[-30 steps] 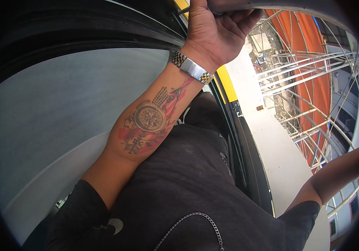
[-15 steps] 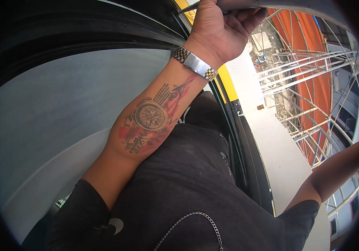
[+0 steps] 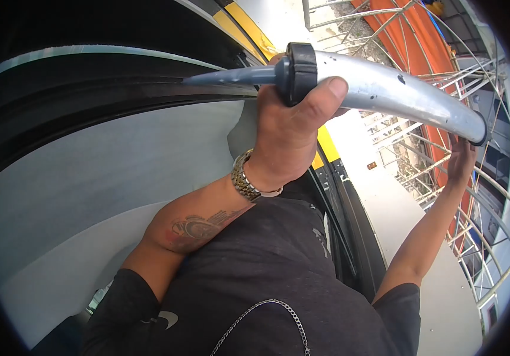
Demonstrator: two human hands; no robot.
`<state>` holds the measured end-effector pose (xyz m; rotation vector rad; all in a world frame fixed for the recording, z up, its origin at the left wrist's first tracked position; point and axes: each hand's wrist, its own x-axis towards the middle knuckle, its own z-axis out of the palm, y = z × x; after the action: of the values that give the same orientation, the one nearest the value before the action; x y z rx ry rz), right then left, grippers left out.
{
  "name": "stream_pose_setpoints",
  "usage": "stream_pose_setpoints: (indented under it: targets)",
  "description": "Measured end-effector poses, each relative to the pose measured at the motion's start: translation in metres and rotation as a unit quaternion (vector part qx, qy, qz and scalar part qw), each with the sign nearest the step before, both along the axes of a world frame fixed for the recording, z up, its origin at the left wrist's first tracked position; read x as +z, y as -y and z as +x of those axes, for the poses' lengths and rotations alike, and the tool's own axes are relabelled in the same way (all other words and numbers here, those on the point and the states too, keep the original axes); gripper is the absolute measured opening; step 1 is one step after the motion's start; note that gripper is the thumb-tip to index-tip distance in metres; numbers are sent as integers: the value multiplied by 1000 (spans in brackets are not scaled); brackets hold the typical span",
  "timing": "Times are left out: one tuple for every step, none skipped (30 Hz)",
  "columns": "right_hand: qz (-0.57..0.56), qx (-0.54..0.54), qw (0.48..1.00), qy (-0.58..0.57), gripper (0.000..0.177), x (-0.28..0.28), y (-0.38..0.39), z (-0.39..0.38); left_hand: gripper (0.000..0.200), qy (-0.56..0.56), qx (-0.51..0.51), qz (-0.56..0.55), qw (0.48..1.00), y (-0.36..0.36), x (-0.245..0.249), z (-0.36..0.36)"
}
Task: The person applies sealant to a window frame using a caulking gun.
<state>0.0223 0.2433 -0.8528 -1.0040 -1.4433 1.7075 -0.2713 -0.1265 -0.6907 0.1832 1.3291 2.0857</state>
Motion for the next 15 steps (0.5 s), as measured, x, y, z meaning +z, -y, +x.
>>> stream_pose_setpoints:
  targets:
    - [-64,76,993,-67,60,-23,1,26,50,-75,-10,-45,996,16,10,0]
    - [-88,82,989,-87,63,-28,21,21,55,-50,-7,-26,998,31,17,5]
    - [-153,72,979,-116,65,-30,40,16,60,-91,-35,-34,995,45,26,5]
    - [-217,61,963,-146,67,-32,56,12,63,-131,-57,-25,989,58,33,6]
    - [-228,72,962,-135,67,-37,68,6,66,-131,-79,-21,988,72,40,10]
    - [-245,98,952,-156,65,-37,80,-1,69,-129,-69,-7,989,83,45,17]
    - [-260,157,930,-207,64,-33,95,-15,71,-148,-100,-29,984,100,53,14]
    - [-269,223,903,-251,62,-27,111,-31,73,-182,-96,30,978,115,48,13]
    - [-278,273,881,-268,61,-18,128,-49,75,-163,-58,17,985,131,62,16]
    - [-291,254,909,-156,58,-17,138,-66,76,-154,-45,-10,987,153,80,14]
    - [-311,239,919,-47,56,-17,148,-82,73,-212,-86,-1,974,175,94,4]
    - [-207,362,907,-55,55,-2,165,-94,71,-220,-65,17,973,197,106,-1]
    - [-187,398,893,96,53,3,169,-107,75,-217,-8,11,976,214,121,-1]
    - [-162,416,879,166,49,-10,179,-115,75,-220,10,-3,975,236,136,-3]
    - [-127,408,869,248,46,-36,180,-118,74,-229,7,-7,973,250,152,-5]
